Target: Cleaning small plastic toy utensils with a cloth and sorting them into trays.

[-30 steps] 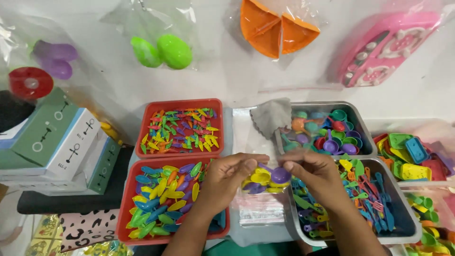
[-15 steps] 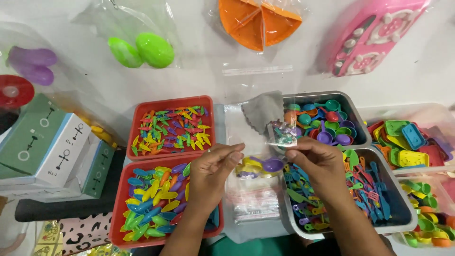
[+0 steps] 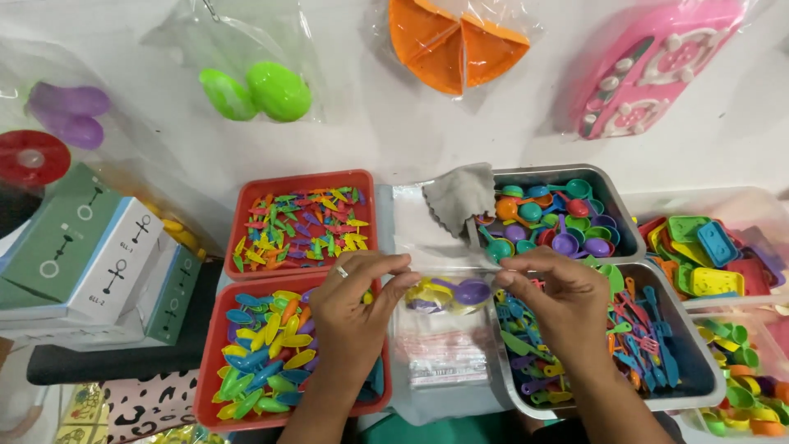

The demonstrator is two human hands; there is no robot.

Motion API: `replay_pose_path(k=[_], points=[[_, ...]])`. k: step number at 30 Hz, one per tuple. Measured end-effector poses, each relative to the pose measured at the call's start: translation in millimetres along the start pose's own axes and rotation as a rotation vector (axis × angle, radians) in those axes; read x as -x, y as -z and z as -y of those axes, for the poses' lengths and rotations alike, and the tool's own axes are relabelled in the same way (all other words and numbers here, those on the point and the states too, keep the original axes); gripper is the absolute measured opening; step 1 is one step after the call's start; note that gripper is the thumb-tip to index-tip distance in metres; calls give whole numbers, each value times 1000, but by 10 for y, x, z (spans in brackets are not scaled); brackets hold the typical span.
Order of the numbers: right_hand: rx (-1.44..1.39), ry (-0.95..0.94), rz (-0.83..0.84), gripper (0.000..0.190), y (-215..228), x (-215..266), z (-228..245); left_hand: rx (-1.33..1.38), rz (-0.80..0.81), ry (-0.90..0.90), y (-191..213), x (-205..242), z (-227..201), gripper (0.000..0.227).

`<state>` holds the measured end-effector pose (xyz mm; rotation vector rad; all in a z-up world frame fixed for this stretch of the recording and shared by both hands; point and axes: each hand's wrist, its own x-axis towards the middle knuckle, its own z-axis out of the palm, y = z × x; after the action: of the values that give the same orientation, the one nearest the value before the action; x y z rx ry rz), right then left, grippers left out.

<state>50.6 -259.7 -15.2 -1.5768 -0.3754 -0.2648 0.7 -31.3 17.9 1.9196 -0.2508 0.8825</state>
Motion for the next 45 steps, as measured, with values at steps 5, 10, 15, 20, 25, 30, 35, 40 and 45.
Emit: replay_pose_path(k=[5,10,15,20,25,30,35,40,45], points=[[46,136,57,14,1,-14,63,111,73,105,-1,2,43,10],[-151,59,114,14,-1,65,-55,635,203,328,-110,92,127,18],[-212,64,-29,12,-60,80,-119,1000,318,708,-369,238,252,71],[-250,34,-53,11,-45,25,-120,1056,467,928,-449,307,195,77],[-252,58,34,14,94,-104,-148,824,492,809,-378,303,263,37],[-299,-128,241,107,125,-231,-468,796,293,602,-306,249,346,34],[-303,-147,374,92,-8,-112,-405,685,260,551,-257,268,415,40],[-362,-222,497,47,-4,-78,-177,529,276,546,-170,174,176,32],[-394,-257,450,37,62,-68,-261,646,332,575,-174,176,210,44]])
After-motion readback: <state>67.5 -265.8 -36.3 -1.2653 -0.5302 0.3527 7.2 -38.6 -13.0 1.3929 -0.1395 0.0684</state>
